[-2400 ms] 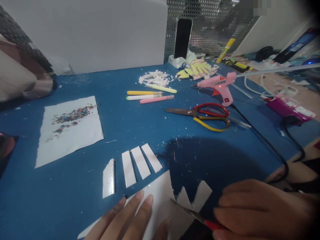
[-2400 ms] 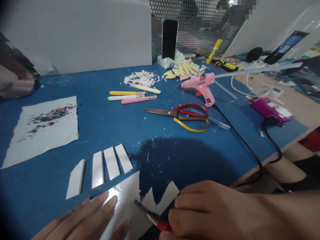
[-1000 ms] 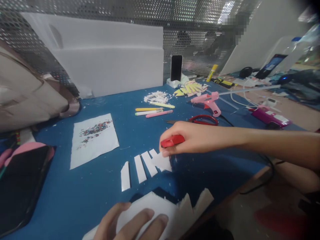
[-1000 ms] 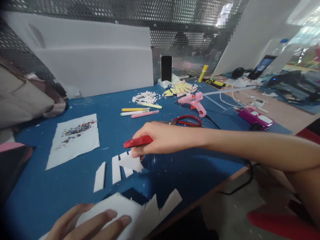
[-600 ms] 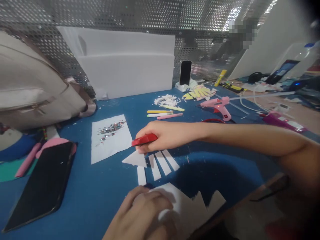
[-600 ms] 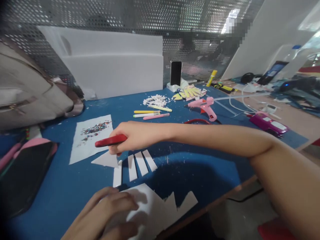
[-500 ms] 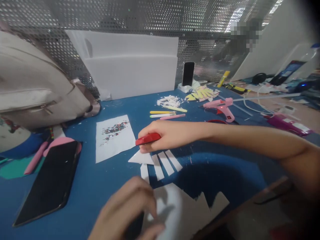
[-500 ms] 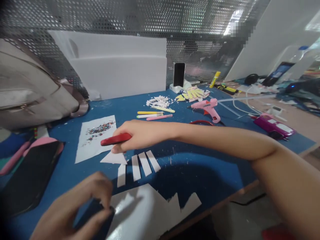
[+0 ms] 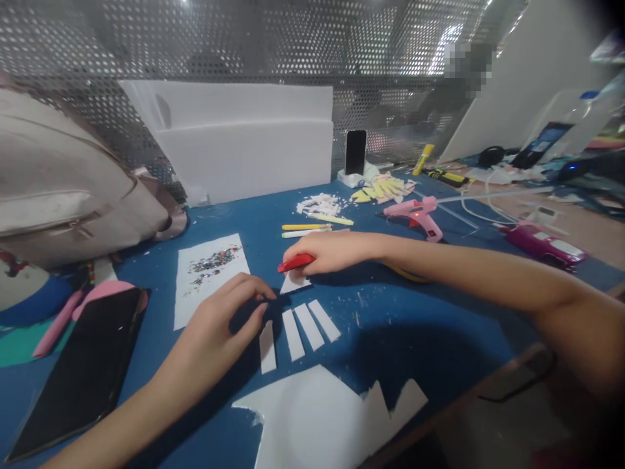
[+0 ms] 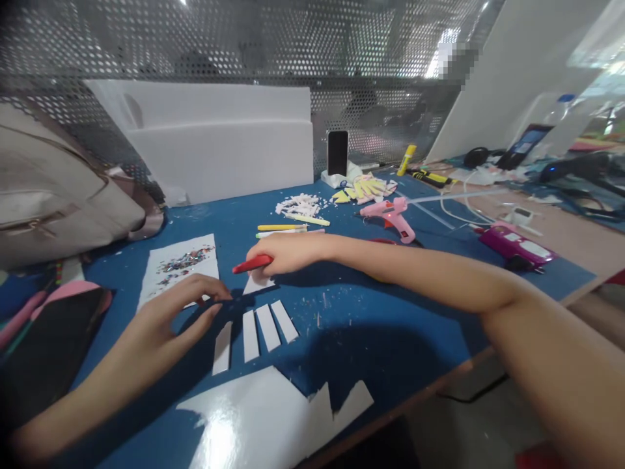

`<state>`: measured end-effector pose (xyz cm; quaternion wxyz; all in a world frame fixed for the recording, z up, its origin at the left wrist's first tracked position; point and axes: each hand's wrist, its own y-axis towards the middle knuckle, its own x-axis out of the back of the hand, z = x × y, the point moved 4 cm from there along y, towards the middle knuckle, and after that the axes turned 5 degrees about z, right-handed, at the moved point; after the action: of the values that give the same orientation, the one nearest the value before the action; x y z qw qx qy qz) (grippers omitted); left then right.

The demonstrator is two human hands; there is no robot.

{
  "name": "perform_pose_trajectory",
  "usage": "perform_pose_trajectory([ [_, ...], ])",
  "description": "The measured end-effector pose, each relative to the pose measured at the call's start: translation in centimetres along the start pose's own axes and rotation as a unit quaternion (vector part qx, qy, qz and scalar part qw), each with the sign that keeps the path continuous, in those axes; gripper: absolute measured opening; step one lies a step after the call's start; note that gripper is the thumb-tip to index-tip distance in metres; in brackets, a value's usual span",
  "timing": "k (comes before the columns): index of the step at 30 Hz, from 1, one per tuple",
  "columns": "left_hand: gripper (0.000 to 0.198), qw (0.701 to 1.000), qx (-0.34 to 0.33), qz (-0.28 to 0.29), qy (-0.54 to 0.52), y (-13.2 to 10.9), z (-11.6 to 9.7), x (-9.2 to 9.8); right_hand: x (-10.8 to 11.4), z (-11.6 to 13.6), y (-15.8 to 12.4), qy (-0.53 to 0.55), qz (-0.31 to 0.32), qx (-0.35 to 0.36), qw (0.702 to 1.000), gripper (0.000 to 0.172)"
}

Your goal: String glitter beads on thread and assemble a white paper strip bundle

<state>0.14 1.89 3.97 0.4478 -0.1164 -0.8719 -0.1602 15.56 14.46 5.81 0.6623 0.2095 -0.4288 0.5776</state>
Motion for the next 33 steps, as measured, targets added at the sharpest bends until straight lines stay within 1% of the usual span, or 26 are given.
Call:
perform_pose_trajectory([
  [1, 0.018, 1.000, -0.004, 0.007, 0.011, 0.5, 0.3, -0.1, -0.2, -0.2, 0.2, 0.000, -0.007, 0.006, 1.000, 0.008],
  [3, 0.020, 0.999, -0.010, 0.020, 0.031, 1.2, 0.7, -0.4, -0.3, -0.6, 0.4, -0.005, -0.045, 0.013, 0.999, 0.012],
  [4, 0.021, 0.999, -0.011, 0.024, 0.039, 1.5, 0.9, -0.6, -0.2, -0.6, 0.3, -0.010, -0.071, 0.011, 0.997, 0.014],
  [6, 0.022, 0.998, -0.011, 0.030, 0.048, 2.0, 1.0, -0.8, 0.2, -0.3, -0.4, -0.012, -0.149, 0.032, 0.988, 0.016],
  [7, 0.023, 0.998, -0.011, 0.033, 0.049, 2.1, 1.1, -0.9, 0.6, 0.0, -1.0, -0.003, -0.196, 0.056, 0.979, 0.015],
  [8, 0.025, 0.998, -0.014, 0.038, 0.052, 2.2, 1.1, -1.0, 0.9, 0.4, -1.8, 0.012, -0.250, 0.095, 0.964, 0.016],
  [10, 0.032, 0.997, -0.025, 0.046, 0.065, 2.3, 1.2, -1.5, 1.3, 0.8, -3.6, 0.052, -0.332, 0.156, 0.929, 0.029],
  [13, 0.042, 0.994, -0.042, 0.049, 0.090, 2.2, 1.6, -2.2, 0.8, -0.2, -5.1, 0.105, -0.391, 0.166, 0.899, 0.044],
  [17, 0.051, 0.991, -0.061, 0.041, 0.110, 2.0, 2.2, -2.9, -1.1, -2.9, -4.9, 0.237, -0.415, 0.144, 0.867, 0.054],
  [19, 0.055, 0.989, -0.072, 0.040, 0.118, 1.9, 2.4, -3.0, -1.8, -3.6, -4.7, 0.244, -0.435, 0.150, 0.854, 0.055],
  [21, 0.058, 0.987, -0.085, 0.038, 0.128, 1.8, 2.4, -3.1, -2.0, -3.7, -4.8, 0.223, -0.443, 0.167, 0.852, 0.055],
  [23, 0.059, 0.984, -0.098, 0.039, 0.142, 1.7, 2.4, -3.2, -2.0, -3.4, -5.1, 0.206, -0.429, 0.183, 0.860, 0.055],
  [25, 0.061, 0.980, -0.107, 0.041, 0.161, 1.6, 2.3, -3.4, -2.1, -2.9, -5.5, 0.181, -0.400, 0.197, 0.876, 0.051],
  [29, 0.060, 0.977, -0.111, 0.046, 0.174, 1.3, 2.3, -3.7, -3.1, -2.3, -5.6, 0.058, -0.347, 0.220, 0.910, 0.026],
  [31, 0.058, 0.978, -0.112, 0.044, 0.173, 1.2, 2.2, -3.8, -3.7, -2.1, -5.4, 0.027, -0.316, 0.217, 0.923, 0.021],
  [33, 0.055, 0.978, -0.112, 0.042, 0.173, 1.2, 2.1, -3.9, -4.2, -2.0, -5.2, 0.027, -0.290, 0.207, 0.934, 0.018],
])
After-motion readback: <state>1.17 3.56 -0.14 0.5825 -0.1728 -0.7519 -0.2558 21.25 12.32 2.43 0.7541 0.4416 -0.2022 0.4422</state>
